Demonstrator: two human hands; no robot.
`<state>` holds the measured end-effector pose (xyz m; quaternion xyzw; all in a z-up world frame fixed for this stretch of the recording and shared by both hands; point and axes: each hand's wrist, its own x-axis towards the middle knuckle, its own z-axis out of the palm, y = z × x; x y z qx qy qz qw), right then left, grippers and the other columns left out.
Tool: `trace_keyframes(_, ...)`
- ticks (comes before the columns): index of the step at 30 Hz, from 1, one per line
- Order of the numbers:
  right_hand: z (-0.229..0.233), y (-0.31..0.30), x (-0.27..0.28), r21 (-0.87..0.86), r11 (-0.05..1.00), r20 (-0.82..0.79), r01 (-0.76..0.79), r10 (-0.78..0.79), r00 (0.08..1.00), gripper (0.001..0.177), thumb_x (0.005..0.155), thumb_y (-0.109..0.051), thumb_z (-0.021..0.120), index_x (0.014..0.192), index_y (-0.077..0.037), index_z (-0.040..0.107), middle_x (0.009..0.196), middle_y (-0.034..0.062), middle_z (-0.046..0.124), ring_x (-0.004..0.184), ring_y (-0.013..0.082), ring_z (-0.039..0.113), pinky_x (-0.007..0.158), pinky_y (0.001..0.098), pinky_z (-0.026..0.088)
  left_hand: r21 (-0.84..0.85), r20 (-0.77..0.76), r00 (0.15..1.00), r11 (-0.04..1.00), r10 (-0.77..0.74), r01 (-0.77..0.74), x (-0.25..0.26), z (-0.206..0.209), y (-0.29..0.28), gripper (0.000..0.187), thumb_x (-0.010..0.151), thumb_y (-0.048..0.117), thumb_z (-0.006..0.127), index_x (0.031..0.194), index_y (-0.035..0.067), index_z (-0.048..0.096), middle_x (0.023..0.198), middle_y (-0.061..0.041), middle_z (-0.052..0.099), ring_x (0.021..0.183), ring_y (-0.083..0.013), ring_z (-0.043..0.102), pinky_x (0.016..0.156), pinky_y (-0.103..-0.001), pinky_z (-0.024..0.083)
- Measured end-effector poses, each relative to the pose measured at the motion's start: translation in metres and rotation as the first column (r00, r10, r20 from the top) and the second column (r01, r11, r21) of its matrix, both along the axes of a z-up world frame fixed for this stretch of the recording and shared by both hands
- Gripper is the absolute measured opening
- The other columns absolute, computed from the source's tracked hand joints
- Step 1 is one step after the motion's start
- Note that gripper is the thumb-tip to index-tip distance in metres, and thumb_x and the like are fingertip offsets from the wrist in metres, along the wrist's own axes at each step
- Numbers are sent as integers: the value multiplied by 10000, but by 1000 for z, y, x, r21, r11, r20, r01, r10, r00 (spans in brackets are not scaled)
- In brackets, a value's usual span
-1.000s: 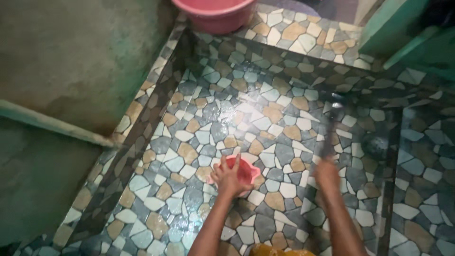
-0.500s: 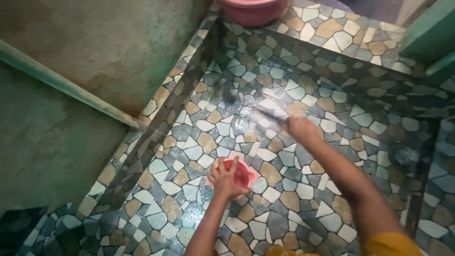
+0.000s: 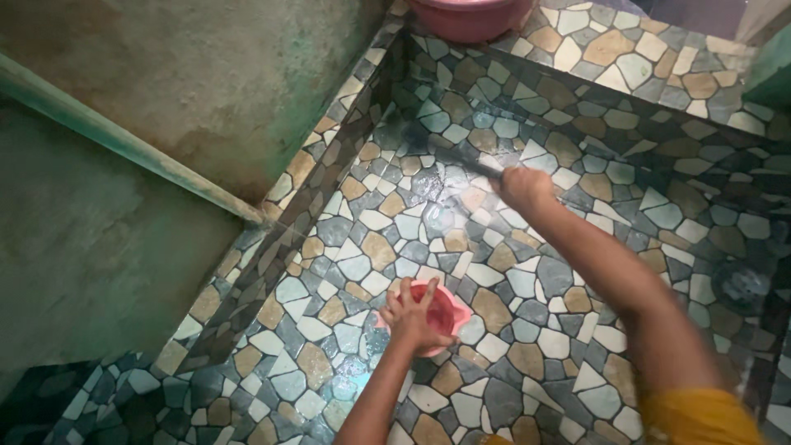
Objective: The person scrubs the tiled floor and a blue toilet using a brush and pouring water from a small pink container.
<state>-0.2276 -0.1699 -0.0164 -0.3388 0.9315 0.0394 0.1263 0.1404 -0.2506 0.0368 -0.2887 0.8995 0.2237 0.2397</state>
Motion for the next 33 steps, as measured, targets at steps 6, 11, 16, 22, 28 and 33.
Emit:
trace_keyframes(6, -119, -58, 69, -360, 878, 127, -316, 382, 915, 318, 1000, -213, 453, 1156, 30, 585, 1018, 285, 655, 814, 426, 683, 728, 546, 541, 29, 41, 999, 1000, -5, 4, -3, 1, -2, 1337, 507, 662, 930, 1601, 512, 176, 1665, -150, -1, 1478, -546, 37, 1129, -708, 151)
trace_keyframes(11, -101, -63, 191, -271, 844, 947, 463, 148, 284, 427, 1040, -363, 477, 1376, -100, 480, 888, 159, 609, 621, 241, 554, 541, 402, 419, 3, 113, 993, 999, -40, 40, -2, -4, -2, 1220, 532, 685, 926, 1552, 412, 314, 1701, -147, 3, 1521, -551, 14, 1154, -685, 146)
trace_keyframes(16, -34, -104, 126, -107, 680, 994, 725, 49, 100, 427, 1037, -441, 512, 1403, -225, 469, 691, -17, 525, 420, 83, 440, 358, 268, 337, 64, 30, 1000, 998, 5, -7, -2, 7, 2, 1296, 505, 612, 940, 1594, 495, 249, 1669, -150, 24, 1481, -580, 50, 1143, -715, 123)
trace_keyframes(22, -86, -148, 49, -377, 666, 906, 644, 120, 407, 480, 1034, -413, 517, 1434, -185, 379, 928, 114, 521, 692, 198, 473, 597, 368, 363, 66, 46, 999, 998, 7, -10, -4, 4, -1, 1321, 494, 636, 933, 1593, 501, 213, 1677, -165, 10, 1480, -577, 54, 1137, -704, 151)
trace_keyframes(28, -124, -88, 181, -577, 743, 790, 340, 400, 465, 826, 1038, -353, 611, 1634, -52, 125, 1556, 215, 383, 1357, 251, 382, 1127, 430, 327, 30, 39, 999, 999, -32, 31, -1, -9, 0, 1204, 530, 667, 946, 1541, 415, 343, 1706, -201, -25, 1516, -596, -1, 1137, -732, 127)
trace_keyframes(33, -56, -74, 73, -319, 882, 592, 348, -101, 799, 673, 925, -321, 609, 1559, -271, 390, 1078, 190, 678, 951, 329, 661, 844, 480, 522, 89, 30, 999, 996, 22, -25, 0, -4, 2, 1311, 489, 631, 930, 1601, 475, 255, 1694, -170, 4, 1488, -587, 48, 1136, -741, 134)
